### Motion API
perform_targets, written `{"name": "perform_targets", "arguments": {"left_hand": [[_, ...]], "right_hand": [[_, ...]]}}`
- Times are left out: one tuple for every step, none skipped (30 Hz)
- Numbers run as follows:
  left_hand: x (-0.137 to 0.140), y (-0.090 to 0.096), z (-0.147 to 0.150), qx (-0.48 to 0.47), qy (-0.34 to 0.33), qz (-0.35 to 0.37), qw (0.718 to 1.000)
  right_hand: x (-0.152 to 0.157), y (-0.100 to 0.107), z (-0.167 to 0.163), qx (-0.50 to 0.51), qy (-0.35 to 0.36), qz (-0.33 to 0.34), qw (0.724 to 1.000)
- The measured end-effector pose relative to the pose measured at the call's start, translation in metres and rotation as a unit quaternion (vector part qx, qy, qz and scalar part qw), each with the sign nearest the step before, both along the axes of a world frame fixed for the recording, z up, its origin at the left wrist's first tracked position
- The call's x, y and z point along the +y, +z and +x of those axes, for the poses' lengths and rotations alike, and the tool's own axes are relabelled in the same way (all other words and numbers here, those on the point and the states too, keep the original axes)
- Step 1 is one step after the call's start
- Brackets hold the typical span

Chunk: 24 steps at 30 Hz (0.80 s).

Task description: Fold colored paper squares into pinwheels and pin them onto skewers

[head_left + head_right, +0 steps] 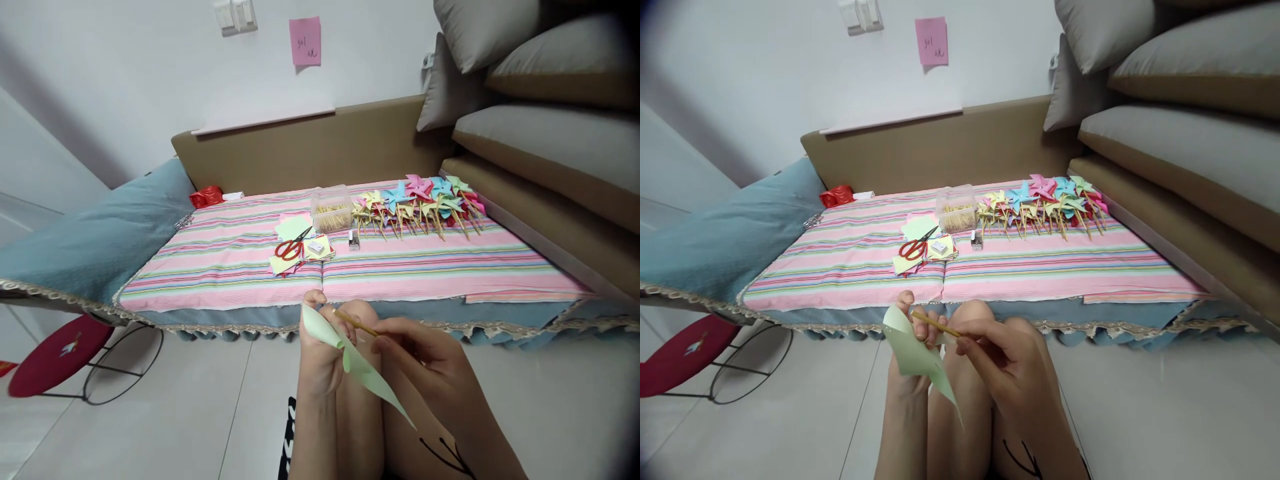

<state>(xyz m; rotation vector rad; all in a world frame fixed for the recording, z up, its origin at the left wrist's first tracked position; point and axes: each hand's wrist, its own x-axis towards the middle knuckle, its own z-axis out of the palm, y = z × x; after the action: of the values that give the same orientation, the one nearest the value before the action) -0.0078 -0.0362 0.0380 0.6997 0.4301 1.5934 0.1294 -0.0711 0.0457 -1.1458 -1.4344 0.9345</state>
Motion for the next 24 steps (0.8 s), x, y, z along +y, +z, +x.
{"name": "perform_targets", "arguments": {"left_hand": [[0.000,0.000,0.000,-0.004,0.008,0.001,1.000],[0.000,0.001,0.000,-0.009,0.016,0.001,1.000],[0.000,0.001,0.000,-0.014,0.021,0.001,1.000],[0.001,0.001,0.000,-0.019,0.024,0.002,1.000],[0.001,0.002,0.000,-0.024,0.025,0.003,0.999],[0.002,0.002,0.000,-0.027,0.025,0.000,0.999],[0.003,0.001,0.000,-0.029,0.025,-0.004,0.999],[0.004,0.001,-0.001,-0.029,0.027,-0.009,0.999],[0.005,0.000,-0.002,-0.026,0.031,-0.015,0.999],[0.006,-0.002,-0.003,-0.022,0.034,-0.019,0.999],[0.007,-0.003,-0.004,-0.018,0.038,-0.021,0.999],[0.007,-0.004,-0.005,-0.014,0.040,-0.021,0.999],[0.008,-0.005,-0.006,-0.009,0.038,-0.019,0.999],[0.009,-0.006,-0.007,-0.004,0.033,-0.016,0.999],[0.010,-0.007,-0.008,0.002,0.028,-0.012,1.000],[0.011,-0.007,-0.009,0.008,0.023,-0.009,1.000],[0.011,-0.007,-0.009,0.012,0.019,-0.006,1.000],[0.012,-0.008,-0.010,0.015,0.017,-0.005,1.000],[0.013,-0.008,-0.011,0.015,0.017,-0.003,1.000],[0.014,-0.009,-0.012,0.015,0.015,-0.001,1.000],[0.015,-0.010,-0.013,0.013,0.013,0.002,1.000],[0.015,-0.012,-0.014,0.010,0.012,0.006,1.000],[0.016,-0.013,-0.015,0.007,0.011,0.009,1.000],[0.017,-0.015,-0.017,0.004,0.008,0.009,1.000]], "right_hand": [[0.000,0.000,0.000,-0.001,0.001,0.002,1.000],[0.000,0.000,-0.001,-0.004,0.001,0.003,1.000],[0.000,0.000,-0.001,-0.005,0.000,0.004,1.000],[0.001,0.000,-0.002,-0.006,-0.001,0.005,1.000],[0.001,0.001,-0.002,-0.007,-0.003,0.006,1.000],[0.001,0.001,-0.002,-0.007,-0.005,0.008,1.000],[0.002,0.002,-0.002,-0.008,-0.008,0.010,1.000],[0.002,0.002,-0.002,-0.010,-0.009,0.011,1.000],[0.002,0.002,-0.001,-0.012,-0.011,0.012,1.000],[0.002,0.002,-0.001,-0.014,-0.013,0.013,1.000],[0.002,0.002,-0.001,-0.016,-0.016,0.014,1.000],[0.002,0.001,-0.001,-0.020,-0.019,0.013,1.000],[0.002,0.001,-0.002,-0.025,-0.024,0.010,0.999],[0.003,0.000,-0.002,-0.029,-0.031,0.006,0.999],[0.004,-0.001,-0.003,-0.023,-0.039,0.000,0.999],[0.005,-0.001,-0.004,-0.004,-0.045,-0.006,0.999],[0.007,-0.002,-0.005,0.029,-0.052,-0.011,0.998],[0.009,-0.003,-0.005,0.072,-0.061,-0.011,0.996],[0.012,-0.004,-0.005,0.115,-0.070,-0.005,0.991],[0.015,-0.005,-0.004,0.151,-0.082,0.011,0.985],[0.019,-0.006,-0.003,0.174,-0.099,0.033,0.979],[0.022,-0.008,-0.001,0.187,-0.122,0.059,0.973],[0.024,-0.009,0.000,0.196,-0.144,0.081,0.967],[0.025,-0.011,0.002,0.207,-0.156,0.093,0.961]]}}
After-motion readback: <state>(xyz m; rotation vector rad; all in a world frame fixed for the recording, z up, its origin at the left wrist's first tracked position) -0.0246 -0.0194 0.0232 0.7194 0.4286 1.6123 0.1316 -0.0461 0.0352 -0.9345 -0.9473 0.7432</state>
